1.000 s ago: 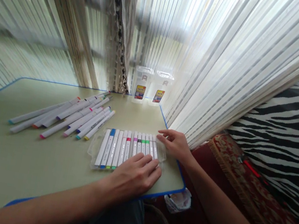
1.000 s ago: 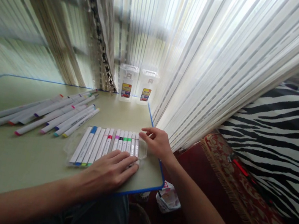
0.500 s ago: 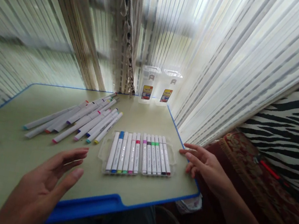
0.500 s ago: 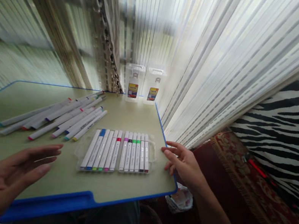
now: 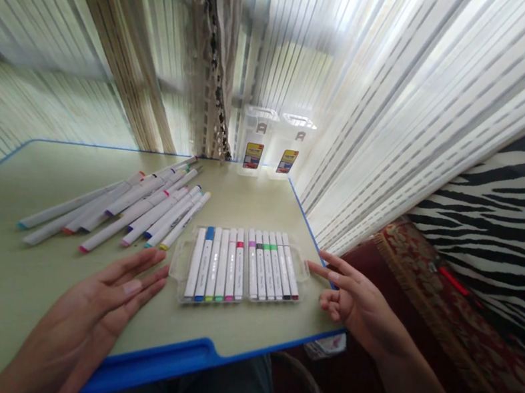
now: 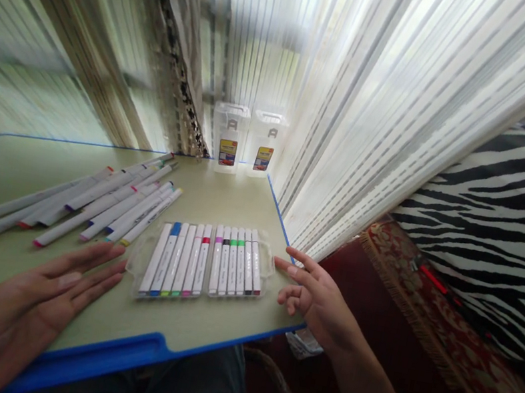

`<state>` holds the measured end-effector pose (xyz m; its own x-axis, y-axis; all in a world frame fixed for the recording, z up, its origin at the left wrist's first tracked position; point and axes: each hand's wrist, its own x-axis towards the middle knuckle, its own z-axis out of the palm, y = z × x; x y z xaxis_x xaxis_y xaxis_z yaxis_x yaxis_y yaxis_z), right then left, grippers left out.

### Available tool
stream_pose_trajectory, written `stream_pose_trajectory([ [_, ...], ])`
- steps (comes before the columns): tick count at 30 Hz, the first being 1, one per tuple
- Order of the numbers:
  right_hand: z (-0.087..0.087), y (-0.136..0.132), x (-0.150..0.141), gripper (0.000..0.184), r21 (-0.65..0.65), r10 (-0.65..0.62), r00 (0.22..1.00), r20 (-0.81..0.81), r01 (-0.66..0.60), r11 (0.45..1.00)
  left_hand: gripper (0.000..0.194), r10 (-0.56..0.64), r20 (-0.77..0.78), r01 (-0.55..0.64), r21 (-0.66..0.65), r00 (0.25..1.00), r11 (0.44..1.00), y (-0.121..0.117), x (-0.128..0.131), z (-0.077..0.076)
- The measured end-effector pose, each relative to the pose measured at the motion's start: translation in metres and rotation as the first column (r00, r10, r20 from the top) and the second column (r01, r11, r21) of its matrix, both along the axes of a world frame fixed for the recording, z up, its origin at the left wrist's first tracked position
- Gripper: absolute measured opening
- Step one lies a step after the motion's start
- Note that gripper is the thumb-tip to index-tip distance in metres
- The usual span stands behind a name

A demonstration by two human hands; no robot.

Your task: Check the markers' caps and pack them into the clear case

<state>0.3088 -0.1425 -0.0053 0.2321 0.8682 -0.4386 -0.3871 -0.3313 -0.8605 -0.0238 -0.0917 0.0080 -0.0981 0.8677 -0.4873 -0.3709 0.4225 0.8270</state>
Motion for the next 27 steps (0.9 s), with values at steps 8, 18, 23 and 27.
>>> stream_pose_trajectory([
  [8, 0.003, 0.006, -0.006, 0.042, -0.027, -0.032, 0.999, -0.011, 0.032, 0.999, 0.046, 0.005, 0.036, -0.005, -0.001, 0.999, 1.0, 0.003, 0.002, -0.002],
  [18, -0.008, 0.011, -0.008, 0.027, 0.037, -0.015, 1.0, -0.001, 0.015, 0.999, 0.029, -0.097, 0.137, 0.092, 0.04, 0.986, 0.995, -0.006, -0.017, -0.016],
  [23, -0.009, 0.013, -0.01, 0.027, 0.079, 0.004, 1.0, 0.028, -0.007, 0.997, 0.034, -0.099, 0.105, 0.094, 0.052, 0.99, 0.994, -0.01, -0.018, -0.017],
  [27, -0.011, 0.013, -0.01, 0.035, 0.115, -0.005, 0.995, 0.097, -0.006, 0.993, 0.036, -0.13, 0.033, 0.127, 0.09, 0.991, 0.988, -0.01, -0.019, -0.016],
])
